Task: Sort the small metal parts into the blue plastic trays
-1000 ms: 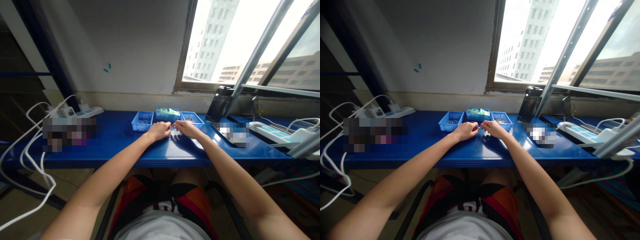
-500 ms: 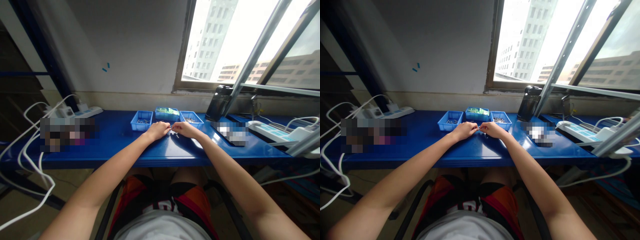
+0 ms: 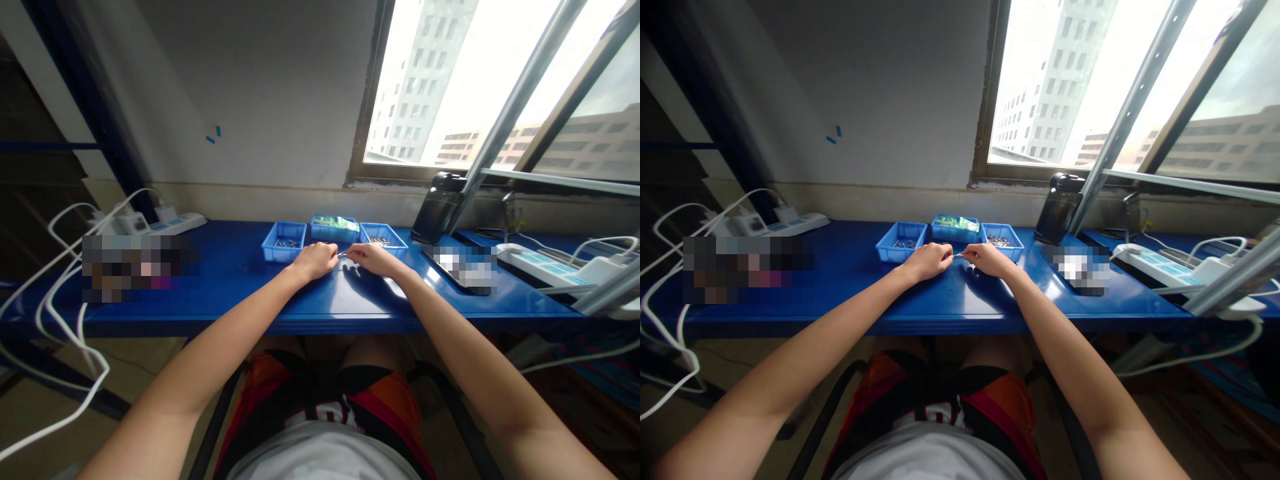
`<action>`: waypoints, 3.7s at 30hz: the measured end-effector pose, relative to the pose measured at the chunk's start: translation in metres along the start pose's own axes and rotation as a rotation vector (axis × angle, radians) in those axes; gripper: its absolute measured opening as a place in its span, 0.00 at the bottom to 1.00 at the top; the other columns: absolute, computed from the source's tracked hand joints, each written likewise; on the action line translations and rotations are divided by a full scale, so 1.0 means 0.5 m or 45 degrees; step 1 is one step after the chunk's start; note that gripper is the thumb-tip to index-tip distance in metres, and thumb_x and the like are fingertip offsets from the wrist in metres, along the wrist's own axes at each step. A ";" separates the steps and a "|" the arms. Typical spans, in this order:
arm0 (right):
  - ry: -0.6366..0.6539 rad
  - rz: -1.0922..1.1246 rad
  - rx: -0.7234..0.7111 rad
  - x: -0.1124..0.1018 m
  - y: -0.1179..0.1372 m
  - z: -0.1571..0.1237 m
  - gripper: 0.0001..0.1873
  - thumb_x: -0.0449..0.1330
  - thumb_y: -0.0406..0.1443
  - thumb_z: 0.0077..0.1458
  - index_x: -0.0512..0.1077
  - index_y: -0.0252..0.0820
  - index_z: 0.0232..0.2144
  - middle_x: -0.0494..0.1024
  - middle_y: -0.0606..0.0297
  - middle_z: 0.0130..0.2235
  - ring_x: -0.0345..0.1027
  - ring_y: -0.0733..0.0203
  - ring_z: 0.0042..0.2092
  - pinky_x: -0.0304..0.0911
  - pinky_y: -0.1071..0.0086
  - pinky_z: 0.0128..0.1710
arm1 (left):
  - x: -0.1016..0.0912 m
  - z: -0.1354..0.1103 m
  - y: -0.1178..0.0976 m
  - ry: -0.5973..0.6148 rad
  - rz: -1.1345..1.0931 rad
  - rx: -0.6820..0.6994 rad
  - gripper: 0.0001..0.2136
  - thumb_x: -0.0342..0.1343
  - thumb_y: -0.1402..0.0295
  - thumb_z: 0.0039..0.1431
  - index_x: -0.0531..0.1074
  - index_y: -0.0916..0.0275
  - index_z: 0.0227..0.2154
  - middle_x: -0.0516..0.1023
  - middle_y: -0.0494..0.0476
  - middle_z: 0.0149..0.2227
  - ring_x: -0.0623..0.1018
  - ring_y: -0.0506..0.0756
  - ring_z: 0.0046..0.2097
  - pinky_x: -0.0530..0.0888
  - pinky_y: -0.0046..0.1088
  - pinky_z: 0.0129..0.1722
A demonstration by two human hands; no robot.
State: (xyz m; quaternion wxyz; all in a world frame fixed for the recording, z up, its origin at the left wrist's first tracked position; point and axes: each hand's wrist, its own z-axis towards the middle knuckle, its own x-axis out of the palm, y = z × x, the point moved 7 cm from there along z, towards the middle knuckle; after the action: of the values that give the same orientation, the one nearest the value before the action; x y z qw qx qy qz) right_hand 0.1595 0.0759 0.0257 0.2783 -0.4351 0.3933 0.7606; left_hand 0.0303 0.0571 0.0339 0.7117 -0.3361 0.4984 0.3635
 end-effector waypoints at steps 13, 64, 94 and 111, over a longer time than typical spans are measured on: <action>0.065 0.073 0.055 0.009 -0.002 0.001 0.07 0.57 0.36 0.47 0.73 0.39 0.26 0.75 0.66 0.24 0.66 0.66 0.27 0.58 0.75 0.29 | 0.007 0.004 0.002 0.020 -0.031 0.040 0.08 0.47 0.67 0.55 0.71 0.60 0.33 0.77 0.57 0.34 0.76 0.56 0.37 0.70 0.27 0.35; 0.045 -0.002 0.061 0.002 0.003 0.000 0.08 0.57 0.38 0.49 0.72 0.40 0.31 0.74 0.66 0.28 0.64 0.67 0.28 0.58 0.74 0.30 | 0.010 0.007 0.001 0.027 -0.080 0.059 0.07 0.48 0.65 0.58 0.67 0.59 0.36 0.76 0.55 0.34 0.76 0.57 0.38 0.70 0.28 0.35; 0.154 -0.638 -0.184 0.035 0.089 0.001 0.16 0.49 0.30 0.55 0.68 0.43 0.46 0.70 0.56 0.47 0.70 0.61 0.38 0.59 0.73 0.32 | 0.038 -0.018 -0.034 0.129 0.233 0.060 0.18 0.38 0.67 0.61 0.74 0.66 0.36 0.77 0.66 0.35 0.77 0.61 0.39 0.71 0.35 0.38; 0.130 -0.603 -0.284 0.042 0.061 0.012 0.13 0.48 0.26 0.54 0.70 0.39 0.38 0.72 0.58 0.39 0.66 0.62 0.42 0.58 0.74 0.39 | 0.026 -0.038 -0.023 0.025 0.242 -0.049 0.16 0.39 0.67 0.60 0.73 0.68 0.35 0.76 0.67 0.33 0.76 0.63 0.38 0.72 0.37 0.35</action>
State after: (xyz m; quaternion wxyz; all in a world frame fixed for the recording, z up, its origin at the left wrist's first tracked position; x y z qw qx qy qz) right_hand 0.1237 0.0664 0.0198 0.3788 -0.5809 0.2077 0.6899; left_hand 0.0345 0.0379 0.0175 0.6626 -0.3045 0.5278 0.4355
